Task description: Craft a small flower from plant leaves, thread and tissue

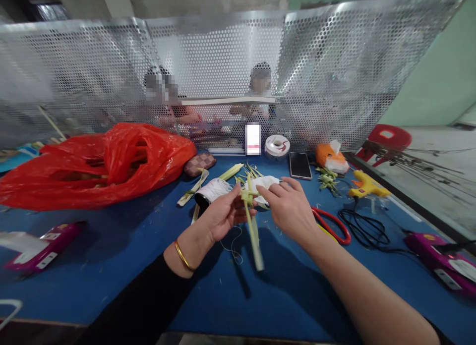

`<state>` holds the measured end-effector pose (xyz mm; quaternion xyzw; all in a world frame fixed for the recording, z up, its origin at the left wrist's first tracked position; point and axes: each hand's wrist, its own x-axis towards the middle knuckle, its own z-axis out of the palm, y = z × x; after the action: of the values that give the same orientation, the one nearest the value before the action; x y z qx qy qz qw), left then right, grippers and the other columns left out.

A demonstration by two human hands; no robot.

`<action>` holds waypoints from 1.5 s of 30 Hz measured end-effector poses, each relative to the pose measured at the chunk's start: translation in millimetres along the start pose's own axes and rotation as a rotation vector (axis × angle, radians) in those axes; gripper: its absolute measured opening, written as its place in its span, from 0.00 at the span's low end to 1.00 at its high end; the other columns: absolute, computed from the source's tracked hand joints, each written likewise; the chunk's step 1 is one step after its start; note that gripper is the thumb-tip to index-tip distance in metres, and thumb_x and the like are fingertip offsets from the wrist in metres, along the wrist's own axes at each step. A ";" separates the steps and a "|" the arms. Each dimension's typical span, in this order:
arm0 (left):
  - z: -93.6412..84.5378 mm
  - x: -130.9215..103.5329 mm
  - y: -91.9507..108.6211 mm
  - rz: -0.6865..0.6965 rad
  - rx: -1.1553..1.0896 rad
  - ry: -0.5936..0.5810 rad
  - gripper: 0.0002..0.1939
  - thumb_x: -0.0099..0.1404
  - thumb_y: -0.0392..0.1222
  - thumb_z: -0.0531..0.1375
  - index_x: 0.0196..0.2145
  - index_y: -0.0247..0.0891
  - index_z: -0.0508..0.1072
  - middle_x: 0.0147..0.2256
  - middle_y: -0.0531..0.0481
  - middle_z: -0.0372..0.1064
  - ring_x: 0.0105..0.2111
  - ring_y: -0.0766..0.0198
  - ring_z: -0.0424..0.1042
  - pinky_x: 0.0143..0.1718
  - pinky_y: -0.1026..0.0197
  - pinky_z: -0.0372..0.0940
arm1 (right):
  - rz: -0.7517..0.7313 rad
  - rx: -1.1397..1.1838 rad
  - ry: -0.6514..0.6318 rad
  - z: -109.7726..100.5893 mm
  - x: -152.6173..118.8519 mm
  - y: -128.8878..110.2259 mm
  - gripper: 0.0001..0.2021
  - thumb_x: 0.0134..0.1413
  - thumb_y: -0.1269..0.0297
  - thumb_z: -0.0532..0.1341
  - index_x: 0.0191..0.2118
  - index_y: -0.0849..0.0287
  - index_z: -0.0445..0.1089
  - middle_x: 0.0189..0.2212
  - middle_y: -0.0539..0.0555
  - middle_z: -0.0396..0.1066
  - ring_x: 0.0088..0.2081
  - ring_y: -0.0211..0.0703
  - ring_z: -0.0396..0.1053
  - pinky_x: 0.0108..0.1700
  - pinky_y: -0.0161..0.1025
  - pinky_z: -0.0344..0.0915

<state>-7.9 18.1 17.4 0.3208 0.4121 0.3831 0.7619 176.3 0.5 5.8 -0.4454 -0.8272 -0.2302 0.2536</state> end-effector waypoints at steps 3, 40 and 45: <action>0.9 0.9 -3.7 0.030 0.002 0.013 0.23 0.71 0.53 0.53 0.36 0.29 0.75 0.28 0.43 0.76 0.21 0.65 0.75 0.22 0.66 0.69 | -0.011 -0.027 -0.003 -0.6 0.7 -1.9 0.19 0.55 0.79 0.55 0.49 0.63 0.74 0.29 0.54 0.73 0.34 0.47 0.67 0.57 0.48 0.52; 3.1 2.6 -7.7 0.042 -0.199 0.098 0.11 0.69 0.33 0.56 0.31 0.27 0.75 0.24 0.45 0.75 0.20 0.66 0.74 0.25 0.65 0.73 | 0.681 1.149 0.039 7.3 4.0 -3.7 0.10 0.48 0.58 0.65 0.35 0.58 0.74 0.25 0.49 0.70 0.24 0.37 0.63 0.30 0.38 0.64; 4.0 2.1 -5.6 0.025 -0.216 0.112 0.11 0.69 0.34 0.56 0.31 0.27 0.75 0.24 0.46 0.75 0.20 0.67 0.74 0.26 0.65 0.72 | 0.603 1.207 0.032 6.1 4.2 -7.4 0.08 0.48 0.60 0.66 0.34 0.58 0.74 0.26 0.50 0.73 0.26 0.39 0.66 0.31 0.39 0.66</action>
<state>-1.8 16.4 13.9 0.2200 0.4063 0.4523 0.7628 166.7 3.1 2.5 -0.4336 -0.6464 0.3466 0.5235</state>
